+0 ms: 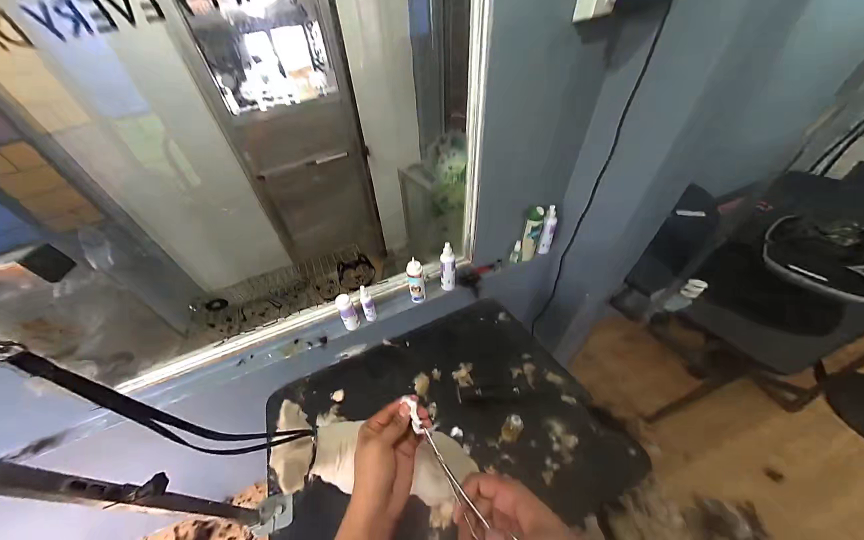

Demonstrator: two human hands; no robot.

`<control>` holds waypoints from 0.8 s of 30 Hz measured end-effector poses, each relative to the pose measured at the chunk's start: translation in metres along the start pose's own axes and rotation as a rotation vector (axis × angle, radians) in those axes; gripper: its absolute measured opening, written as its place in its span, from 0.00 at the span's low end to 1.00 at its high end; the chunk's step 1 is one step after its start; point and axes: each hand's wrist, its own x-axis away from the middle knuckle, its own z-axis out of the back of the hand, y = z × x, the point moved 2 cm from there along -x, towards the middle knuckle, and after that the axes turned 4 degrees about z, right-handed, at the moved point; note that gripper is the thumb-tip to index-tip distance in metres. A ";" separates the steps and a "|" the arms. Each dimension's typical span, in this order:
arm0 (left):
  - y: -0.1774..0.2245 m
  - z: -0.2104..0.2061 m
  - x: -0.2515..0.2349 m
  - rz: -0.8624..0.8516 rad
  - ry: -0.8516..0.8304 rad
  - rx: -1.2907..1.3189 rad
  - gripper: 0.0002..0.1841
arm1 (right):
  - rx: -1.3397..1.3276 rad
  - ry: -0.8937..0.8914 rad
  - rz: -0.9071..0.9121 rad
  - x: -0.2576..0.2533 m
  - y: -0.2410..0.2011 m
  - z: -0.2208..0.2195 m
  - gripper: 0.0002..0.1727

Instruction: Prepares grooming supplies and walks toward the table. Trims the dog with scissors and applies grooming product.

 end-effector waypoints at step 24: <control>-0.013 0.037 -0.045 -0.038 -0.277 -0.190 0.12 | -0.022 0.076 -0.087 -0.035 -0.001 0.020 0.24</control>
